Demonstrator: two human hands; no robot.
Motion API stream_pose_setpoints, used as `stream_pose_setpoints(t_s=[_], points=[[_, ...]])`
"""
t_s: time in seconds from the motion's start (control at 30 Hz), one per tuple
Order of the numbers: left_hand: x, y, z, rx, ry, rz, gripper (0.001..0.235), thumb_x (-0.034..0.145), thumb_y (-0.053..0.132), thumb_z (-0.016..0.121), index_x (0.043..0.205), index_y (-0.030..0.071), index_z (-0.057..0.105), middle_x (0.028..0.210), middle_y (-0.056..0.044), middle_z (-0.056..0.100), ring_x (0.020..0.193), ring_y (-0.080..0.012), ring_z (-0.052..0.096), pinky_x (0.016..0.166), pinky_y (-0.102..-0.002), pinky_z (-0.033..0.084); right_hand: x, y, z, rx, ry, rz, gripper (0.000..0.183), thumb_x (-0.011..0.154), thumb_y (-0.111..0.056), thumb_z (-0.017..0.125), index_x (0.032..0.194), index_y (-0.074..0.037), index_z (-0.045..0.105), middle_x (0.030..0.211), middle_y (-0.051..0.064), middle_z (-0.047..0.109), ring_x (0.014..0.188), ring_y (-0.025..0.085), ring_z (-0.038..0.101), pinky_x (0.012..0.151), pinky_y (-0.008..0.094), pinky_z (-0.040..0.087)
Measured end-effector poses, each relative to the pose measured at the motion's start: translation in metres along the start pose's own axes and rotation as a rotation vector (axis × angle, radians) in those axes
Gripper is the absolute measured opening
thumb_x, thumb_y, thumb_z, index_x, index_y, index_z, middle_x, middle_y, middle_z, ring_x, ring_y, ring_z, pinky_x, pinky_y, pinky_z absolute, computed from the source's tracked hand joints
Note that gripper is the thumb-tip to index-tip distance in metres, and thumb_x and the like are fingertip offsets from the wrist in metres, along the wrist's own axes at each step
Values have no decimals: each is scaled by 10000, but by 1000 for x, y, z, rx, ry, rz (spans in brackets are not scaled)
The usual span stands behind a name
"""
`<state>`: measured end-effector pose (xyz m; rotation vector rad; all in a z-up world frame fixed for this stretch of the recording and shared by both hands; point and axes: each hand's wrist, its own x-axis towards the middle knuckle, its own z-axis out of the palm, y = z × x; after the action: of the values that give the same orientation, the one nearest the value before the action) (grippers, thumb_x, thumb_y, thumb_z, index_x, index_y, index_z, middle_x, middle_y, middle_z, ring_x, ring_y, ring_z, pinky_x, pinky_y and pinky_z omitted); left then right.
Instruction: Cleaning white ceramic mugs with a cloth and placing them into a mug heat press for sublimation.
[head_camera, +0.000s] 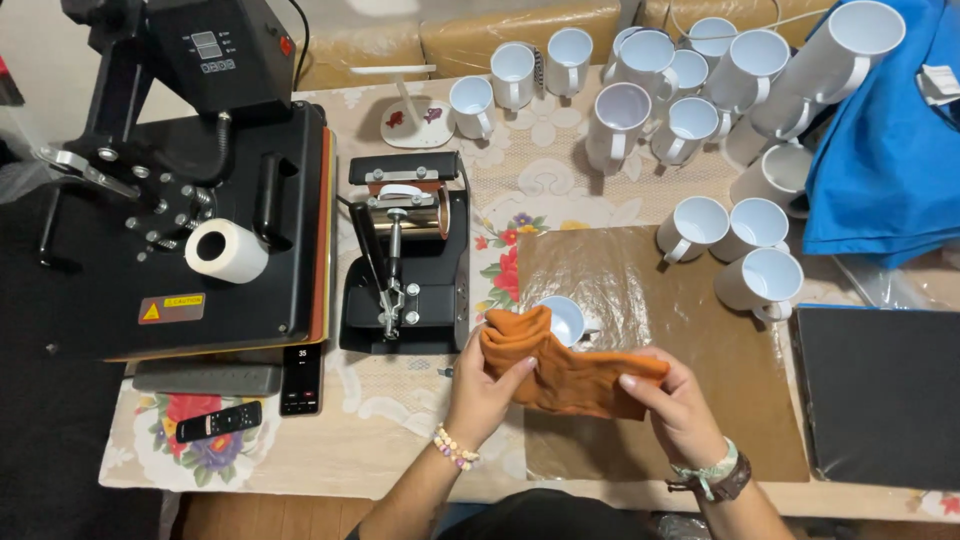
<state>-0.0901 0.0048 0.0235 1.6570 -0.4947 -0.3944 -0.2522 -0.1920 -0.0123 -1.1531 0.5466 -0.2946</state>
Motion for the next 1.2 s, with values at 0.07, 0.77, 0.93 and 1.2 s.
stream_pose_setpoints(t_s=[0.07,0.77,0.93,1.2], points=[[0,-4,-19,103,25,125,261,795,147,812,922,76,595,1096,-103,653,1224,-247,608,1038,-334,444,-3,5,10,-23,3,-30,114,860,-83,708,962,-52,667,723,3,587,613,110,499,545,252,379],[-61,3,-165,85,-200,505,259,801,119,848,993,43,691,945,-99,777,786,-193,768,720,-293,618,87,81,2,-715,332,-8,507,976,-321,522,1449,-140,529,1441,48,594,1132,205,649,1002,347,500],[-72,1,-154,175,-117,517,323,768,169,893,1020,85,709,734,-55,718,563,-154,615,558,-279,506,105,106,-24,-522,144,104,231,1003,-200,595,1137,-30,678,892,119,710,770,211,696,721,318,592],[-80,19,-104,294,-262,632,199,831,13,750,1019,42,691,744,-94,708,580,-262,668,547,-359,513,122,127,-14,-679,20,30,247,1037,-284,491,905,-83,552,873,91,646,732,202,707,685,313,559]])
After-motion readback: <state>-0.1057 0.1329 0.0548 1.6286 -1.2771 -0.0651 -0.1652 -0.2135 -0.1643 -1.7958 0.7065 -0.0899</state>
